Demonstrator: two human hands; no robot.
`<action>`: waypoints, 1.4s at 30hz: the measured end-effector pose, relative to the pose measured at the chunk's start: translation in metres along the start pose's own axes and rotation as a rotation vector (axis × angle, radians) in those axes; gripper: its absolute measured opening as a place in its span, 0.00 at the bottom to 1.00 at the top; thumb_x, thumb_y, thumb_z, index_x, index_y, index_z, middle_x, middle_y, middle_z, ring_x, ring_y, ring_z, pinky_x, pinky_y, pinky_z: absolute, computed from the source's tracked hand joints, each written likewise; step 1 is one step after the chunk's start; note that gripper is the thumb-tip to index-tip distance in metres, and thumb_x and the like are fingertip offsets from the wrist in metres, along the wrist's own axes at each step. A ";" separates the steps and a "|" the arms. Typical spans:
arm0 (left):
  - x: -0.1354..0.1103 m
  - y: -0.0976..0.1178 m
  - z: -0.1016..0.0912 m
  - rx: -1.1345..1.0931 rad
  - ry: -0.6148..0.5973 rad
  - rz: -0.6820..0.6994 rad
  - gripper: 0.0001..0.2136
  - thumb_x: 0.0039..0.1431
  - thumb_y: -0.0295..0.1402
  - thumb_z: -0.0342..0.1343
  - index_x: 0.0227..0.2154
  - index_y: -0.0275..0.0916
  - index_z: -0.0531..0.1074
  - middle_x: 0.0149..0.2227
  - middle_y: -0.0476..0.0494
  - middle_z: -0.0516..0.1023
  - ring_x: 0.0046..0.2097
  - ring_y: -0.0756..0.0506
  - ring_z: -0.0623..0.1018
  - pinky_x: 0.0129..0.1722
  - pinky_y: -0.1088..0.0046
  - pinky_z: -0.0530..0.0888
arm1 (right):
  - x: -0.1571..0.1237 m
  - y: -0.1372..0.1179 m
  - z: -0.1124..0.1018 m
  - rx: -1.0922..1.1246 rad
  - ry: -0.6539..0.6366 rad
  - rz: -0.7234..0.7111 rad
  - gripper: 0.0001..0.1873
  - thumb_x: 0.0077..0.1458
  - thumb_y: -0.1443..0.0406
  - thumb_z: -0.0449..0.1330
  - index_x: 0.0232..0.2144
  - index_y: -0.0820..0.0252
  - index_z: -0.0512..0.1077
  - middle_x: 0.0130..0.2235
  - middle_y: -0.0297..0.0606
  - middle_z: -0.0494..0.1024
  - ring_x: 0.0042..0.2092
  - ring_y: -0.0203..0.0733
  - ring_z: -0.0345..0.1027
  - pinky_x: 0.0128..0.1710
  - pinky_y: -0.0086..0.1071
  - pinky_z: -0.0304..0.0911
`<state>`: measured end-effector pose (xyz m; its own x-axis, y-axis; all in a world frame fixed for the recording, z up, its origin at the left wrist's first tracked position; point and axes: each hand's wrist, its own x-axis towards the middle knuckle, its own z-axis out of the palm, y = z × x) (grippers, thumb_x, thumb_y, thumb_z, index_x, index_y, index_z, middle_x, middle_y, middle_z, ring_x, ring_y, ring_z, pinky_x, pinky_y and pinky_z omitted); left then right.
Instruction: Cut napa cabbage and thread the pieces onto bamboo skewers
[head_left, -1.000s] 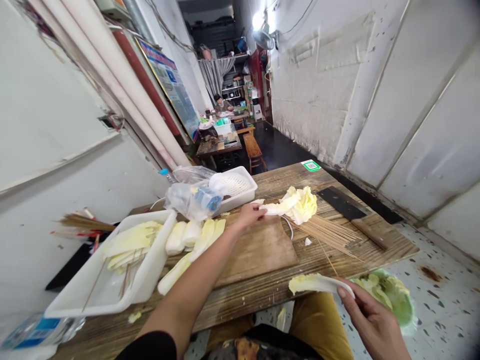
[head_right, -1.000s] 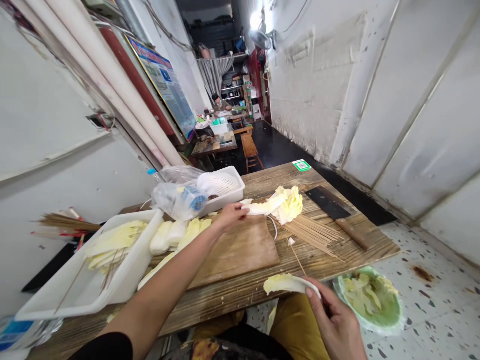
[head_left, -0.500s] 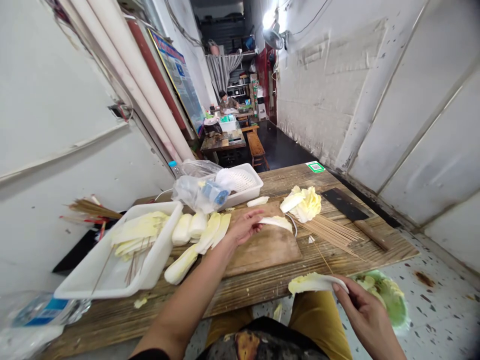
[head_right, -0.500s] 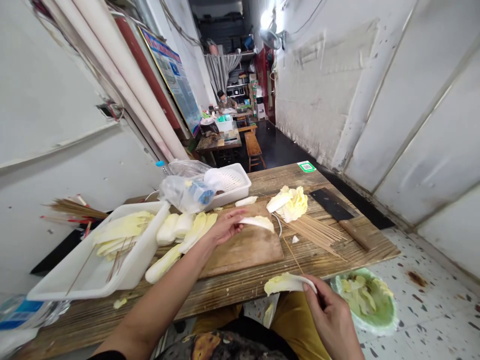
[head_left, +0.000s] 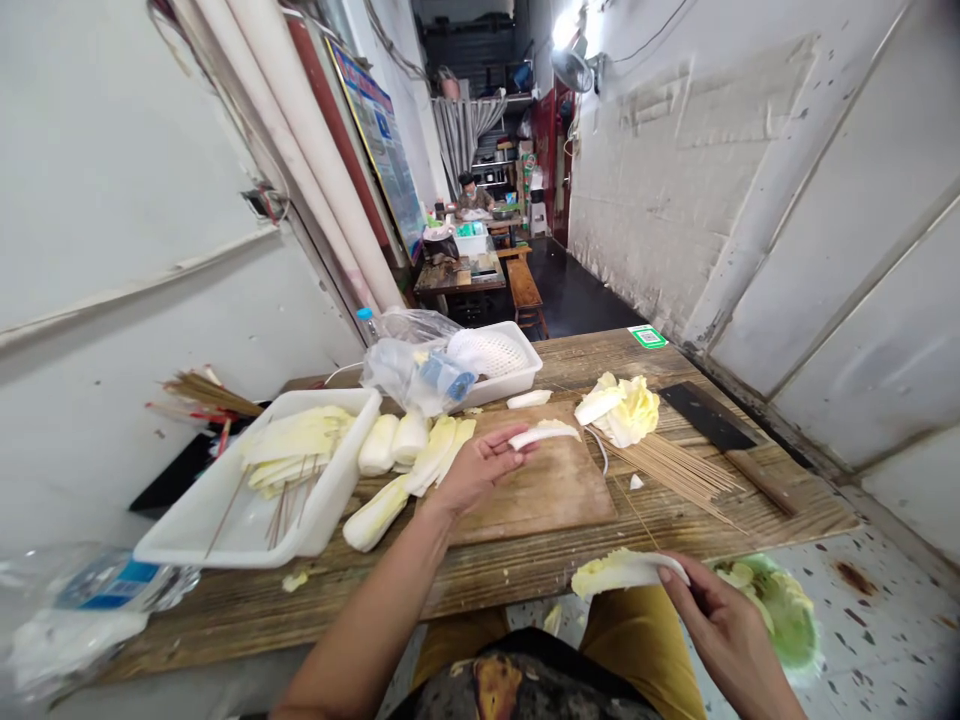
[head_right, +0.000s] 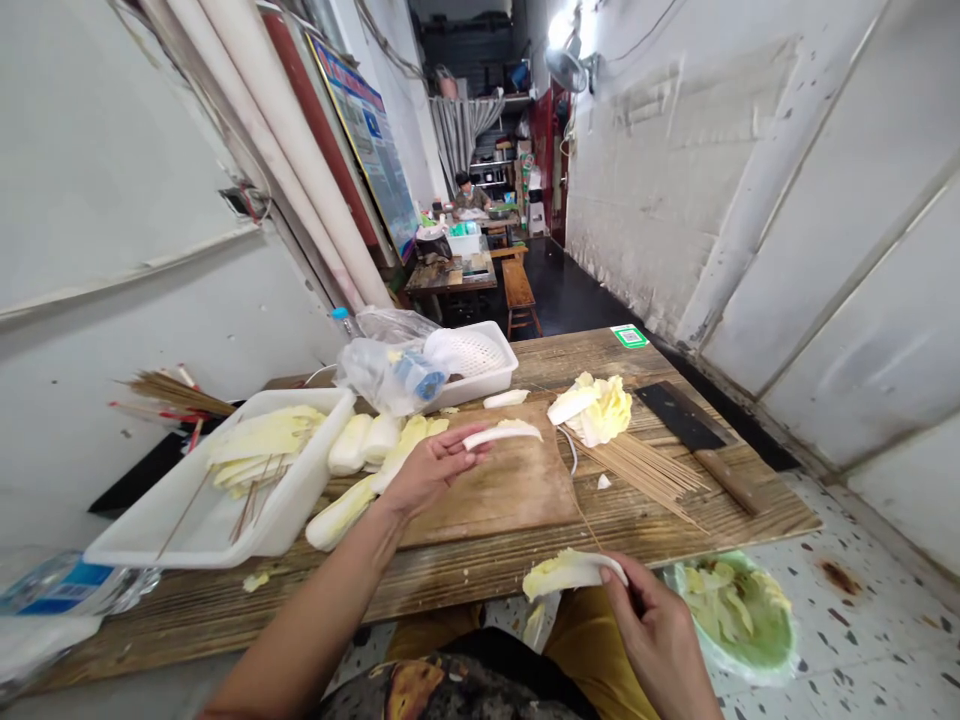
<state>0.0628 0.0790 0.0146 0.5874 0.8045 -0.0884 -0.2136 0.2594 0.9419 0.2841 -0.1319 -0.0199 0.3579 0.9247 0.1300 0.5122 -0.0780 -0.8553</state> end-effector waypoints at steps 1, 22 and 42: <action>-0.003 0.001 0.001 0.071 0.039 0.013 0.18 0.45 0.34 0.65 0.41 0.36 0.75 0.38 0.42 0.79 0.39 0.48 0.78 0.39 0.74 0.72 | 0.001 -0.002 0.000 -0.008 0.000 -0.007 0.16 0.54 0.54 0.55 0.36 0.57 0.76 0.36 0.37 0.82 0.36 0.42 0.76 0.36 0.27 0.71; -0.040 -0.012 0.025 -0.038 0.111 -0.100 0.19 0.45 0.43 0.64 0.37 0.36 0.74 0.35 0.43 0.79 0.37 0.45 0.78 0.38 0.69 0.74 | 0.020 -0.045 -0.001 -0.532 -0.113 -0.275 0.17 0.62 0.58 0.45 0.39 0.55 0.73 0.33 0.36 0.81 0.31 0.42 0.76 0.28 0.30 0.66; -0.039 -0.016 0.032 -0.068 0.112 -0.148 0.17 0.39 0.42 0.67 0.30 0.35 0.74 0.30 0.44 0.79 0.33 0.46 0.78 0.37 0.72 0.72 | 0.015 -0.049 -0.001 -0.525 -0.149 -0.277 0.17 0.62 0.58 0.45 0.37 0.54 0.72 0.33 0.34 0.81 0.31 0.42 0.75 0.28 0.31 0.65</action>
<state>0.0679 0.0264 0.0133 0.5265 0.8083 -0.2637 -0.1854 0.4118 0.8922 0.2651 -0.1145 0.0238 0.0624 0.9760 0.2085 0.9007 0.0349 -0.4331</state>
